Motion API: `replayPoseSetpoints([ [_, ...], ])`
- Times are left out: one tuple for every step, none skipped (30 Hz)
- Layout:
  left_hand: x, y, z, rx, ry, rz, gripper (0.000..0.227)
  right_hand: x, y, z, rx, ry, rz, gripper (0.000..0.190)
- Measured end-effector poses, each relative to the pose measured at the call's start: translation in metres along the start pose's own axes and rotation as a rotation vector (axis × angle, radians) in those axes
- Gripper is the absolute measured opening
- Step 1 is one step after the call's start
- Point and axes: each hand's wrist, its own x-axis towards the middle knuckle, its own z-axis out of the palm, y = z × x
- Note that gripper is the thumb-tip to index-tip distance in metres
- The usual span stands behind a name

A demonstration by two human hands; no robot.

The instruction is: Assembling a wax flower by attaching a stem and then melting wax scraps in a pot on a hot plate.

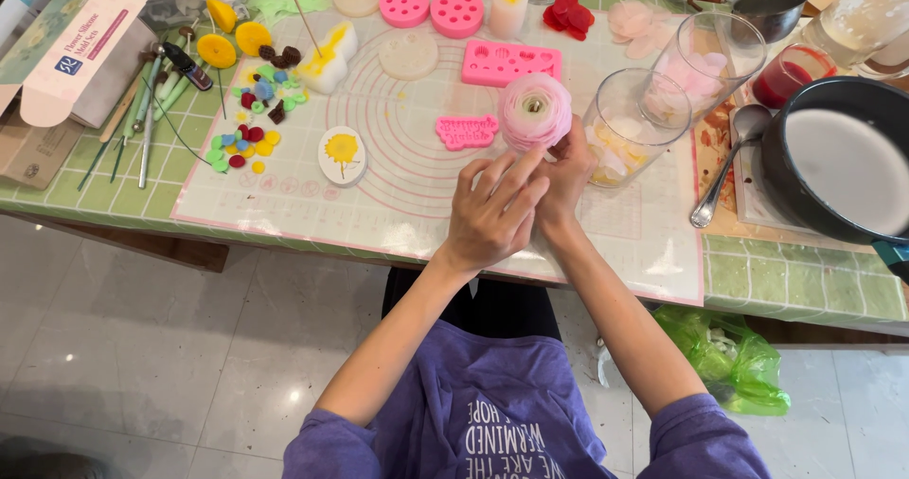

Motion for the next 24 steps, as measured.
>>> replayPoseSetpoints([
  [0.0, 0.0, 0.001, 0.001, 0.001, 0.001, 0.023, 0.0, -0.002, 0.0, 0.001, 0.0, -0.001, 0.023],
  [0.0, 0.0, 0.002, 0.004, -0.012, 0.011, 0.023, 0.0, -0.005, -0.001, -0.056, 0.005, -0.006, 0.024],
  [-0.001, 0.001, 0.004, 0.005, -0.026, 0.02, 0.023, 0.0, -0.007, -0.002, -0.114, 0.01, -0.01, 0.026],
  [-0.002, 0.001, 0.005, 0.005, -0.025, 0.02, 0.023, -0.001, -0.003, -0.002, -0.115, 0.01, -0.01, 0.026],
  [-0.003, 0.002, 0.006, 0.007, -0.018, 0.025, 0.024, -0.001, 0.001, -0.001, -0.112, 0.026, -0.011, 0.023],
  [-0.004, 0.002, 0.007, 0.009, -0.011, 0.029, 0.024, -0.002, 0.005, -0.001, -0.109, 0.041, -0.012, 0.02],
  [-0.002, 0.003, 0.006, 0.009, -0.011, 0.029, 0.024, -0.002, 0.004, -0.001, -0.11, 0.042, -0.011, 0.02],
  [0.0, 0.004, 0.005, 0.013, 0.011, 0.018, 0.024, -0.001, 0.003, -0.002, -0.114, 0.036, -0.046, 0.021],
  [0.001, 0.005, 0.003, 0.019, 0.032, 0.005, 0.025, -0.002, 0.001, -0.001, -0.118, 0.029, -0.08, 0.022],
  [0.001, 0.005, 0.003, 0.019, 0.032, 0.004, 0.025, -0.002, -0.002, -0.001, -0.118, 0.028, -0.079, 0.022],
  [0.001, 0.004, 0.003, 0.024, 0.033, -0.004, 0.025, -0.002, -0.005, -0.001, -0.1, 0.03, -0.083, 0.023],
  [0.001, 0.003, 0.003, 0.028, 0.033, -0.011, 0.025, -0.001, -0.008, 0.0, -0.083, 0.032, -0.088, 0.024],
  [0.002, 0.003, 0.003, 0.029, 0.033, -0.011, 0.025, -0.001, -0.005, 0.0, -0.083, 0.032, -0.088, 0.024],
  [0.002, 0.003, 0.002, 0.008, 0.027, -0.014, 0.026, -0.002, -0.001, 0.0, -0.066, 0.033, -0.081, 0.023],
  [0.002, 0.003, 0.002, -0.013, 0.021, -0.016, 0.027, -0.002, 0.002, -0.001, -0.048, 0.034, -0.074, 0.022],
  [0.002, 0.004, 0.002, -0.013, 0.02, -0.016, 0.027, -0.002, 0.003, 0.0, -0.049, 0.035, -0.073, 0.022],
  [0.003, 0.006, 0.002, -0.076, 0.024, -0.045, 0.028, -0.002, 0.003, 0.0, -0.082, 0.046, -0.081, 0.022],
  [0.003, 0.007, 0.002, -0.139, 0.027, -0.075, 0.029, -0.002, 0.004, 0.001, -0.114, 0.057, -0.089, 0.023],
  [0.005, 0.009, 0.001, -0.139, 0.028, -0.075, 0.029, -0.001, 0.003, 0.001, -0.114, 0.056, -0.089, 0.023],
  [0.008, 0.012, 0.0, -0.202, 0.034, -0.115, 0.03, -0.001, 0.002, 0.001, -0.094, 0.057, -0.1, 0.023],
  [0.01, 0.014, -0.001, -0.265, 0.041, -0.153, 0.031, -0.001, 0.001, 0.002, -0.073, 0.058, -0.113, 0.023],
  [0.01, 0.015, -0.001, -0.264, 0.042, -0.153, 0.031, -0.001, 0.001, 0.002, -0.072, 0.057, -0.114, 0.023],
  [0.01, 0.017, -0.001, -0.29, 0.044, -0.177, 0.031, -0.002, 0.001, 0.001, -0.088, 0.056, -0.107, 0.022],
  [0.01, 0.018, -0.001, -0.316, 0.046, -0.2, 0.031, -0.002, 0.0, 0.0, -0.104, 0.056, -0.1, 0.021],
])
